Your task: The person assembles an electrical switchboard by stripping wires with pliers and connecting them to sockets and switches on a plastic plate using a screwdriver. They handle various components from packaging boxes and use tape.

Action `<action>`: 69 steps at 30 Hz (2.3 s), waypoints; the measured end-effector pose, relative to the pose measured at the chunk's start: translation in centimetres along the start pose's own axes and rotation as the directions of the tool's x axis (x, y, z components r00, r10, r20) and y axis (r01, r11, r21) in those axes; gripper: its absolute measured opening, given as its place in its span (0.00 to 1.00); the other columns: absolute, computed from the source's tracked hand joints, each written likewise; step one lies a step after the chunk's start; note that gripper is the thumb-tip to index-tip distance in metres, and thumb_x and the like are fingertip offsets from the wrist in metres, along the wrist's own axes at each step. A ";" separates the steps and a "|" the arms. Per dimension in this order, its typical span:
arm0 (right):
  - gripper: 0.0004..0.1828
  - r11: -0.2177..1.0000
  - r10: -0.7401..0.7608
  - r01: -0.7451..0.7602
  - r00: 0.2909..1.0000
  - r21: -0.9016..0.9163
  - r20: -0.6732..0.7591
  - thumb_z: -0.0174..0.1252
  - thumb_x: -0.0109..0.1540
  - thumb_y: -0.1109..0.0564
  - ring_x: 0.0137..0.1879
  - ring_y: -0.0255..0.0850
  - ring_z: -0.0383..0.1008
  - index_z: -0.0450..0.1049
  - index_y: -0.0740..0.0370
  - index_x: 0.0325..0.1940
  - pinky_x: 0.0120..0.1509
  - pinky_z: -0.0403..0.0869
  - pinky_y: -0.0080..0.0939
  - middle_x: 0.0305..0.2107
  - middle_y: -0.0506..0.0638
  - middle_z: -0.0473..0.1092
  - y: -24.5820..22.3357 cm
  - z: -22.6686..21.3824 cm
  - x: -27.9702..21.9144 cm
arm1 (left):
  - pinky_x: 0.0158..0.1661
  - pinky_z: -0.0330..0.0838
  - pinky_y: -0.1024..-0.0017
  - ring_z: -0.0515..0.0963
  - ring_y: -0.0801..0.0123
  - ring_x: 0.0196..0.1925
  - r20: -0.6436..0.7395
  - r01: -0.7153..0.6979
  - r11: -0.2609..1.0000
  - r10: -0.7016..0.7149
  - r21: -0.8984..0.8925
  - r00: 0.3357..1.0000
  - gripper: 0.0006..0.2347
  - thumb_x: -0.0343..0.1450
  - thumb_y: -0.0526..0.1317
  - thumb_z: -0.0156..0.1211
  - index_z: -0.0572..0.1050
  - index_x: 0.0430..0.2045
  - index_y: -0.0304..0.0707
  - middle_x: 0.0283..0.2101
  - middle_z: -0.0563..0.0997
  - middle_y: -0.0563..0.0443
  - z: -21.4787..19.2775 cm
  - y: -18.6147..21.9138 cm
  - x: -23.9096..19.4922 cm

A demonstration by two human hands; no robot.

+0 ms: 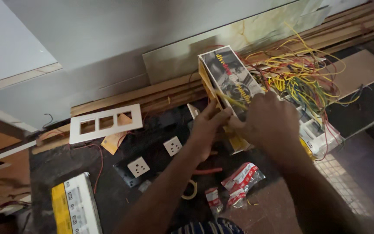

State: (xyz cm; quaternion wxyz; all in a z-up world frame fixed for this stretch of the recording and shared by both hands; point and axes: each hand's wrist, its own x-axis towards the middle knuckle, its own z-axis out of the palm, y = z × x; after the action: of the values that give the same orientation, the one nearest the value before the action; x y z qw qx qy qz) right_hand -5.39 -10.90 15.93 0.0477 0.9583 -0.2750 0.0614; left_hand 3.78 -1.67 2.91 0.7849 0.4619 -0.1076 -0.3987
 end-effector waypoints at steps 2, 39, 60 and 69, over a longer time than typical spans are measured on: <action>0.39 0.998 0.063 -0.063 0.985 -0.006 0.161 0.66 0.48 0.27 0.45 0.60 0.79 0.80 0.65 0.39 0.48 0.78 0.58 0.39 0.64 0.76 -0.2 -0.3 0.7 | 0.38 0.81 0.68 0.81 0.68 0.45 0.059 -0.072 0.997 0.072 0.000 0.996 0.19 0.72 0.43 0.61 0.72 0.58 0.39 0.46 0.80 0.51 -0.5 -0.8 0.1; 0.19 0.951 -0.118 0.154 0.982 0.269 -0.144 0.62 0.60 0.41 0.33 0.51 0.78 0.85 0.57 0.42 0.40 0.76 0.51 0.32 0.57 0.79 7.6 2.2 0.1 | 0.36 0.80 0.72 0.84 0.68 0.39 -0.091 -0.272 0.899 0.320 0.344 0.943 0.34 0.63 0.56 0.69 0.73 0.59 0.32 0.42 0.83 0.42 1.9 -0.2 -0.7; 0.13 0.500 -0.328 0.386 0.913 0.775 -0.243 0.59 0.65 0.54 0.29 0.35 0.74 0.77 0.69 0.41 0.36 0.73 0.35 0.26 0.50 0.75 -2.7 5.0 -2.8 | 0.34 0.79 0.69 0.82 0.66 0.33 0.055 -0.099 0.939 0.085 0.329 0.995 0.11 0.72 0.39 0.64 0.78 0.42 0.30 0.35 0.84 0.45 -5.6 2.8 -10.4; 0.14 -0.125 -0.434 -0.101 0.900 0.987 0.037 0.59 0.77 0.55 0.27 0.29 0.62 0.73 0.67 0.42 0.29 0.62 0.31 0.29 0.46 0.69 -7.6 8.7 -2.4 | 0.41 0.83 0.70 0.85 0.71 0.41 -0.002 -0.249 0.965 0.250 0.078 0.968 0.14 0.64 0.31 0.71 0.77 0.42 0.33 0.39 0.84 0.50 -10.6 0.6 -16.8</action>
State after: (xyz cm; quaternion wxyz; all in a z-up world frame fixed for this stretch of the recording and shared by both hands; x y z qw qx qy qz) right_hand -2.58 -4.33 6.55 -0.7190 0.6920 -0.0128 0.0625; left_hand -1.33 17.46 0.93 0.8111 0.4771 -0.1755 -0.2894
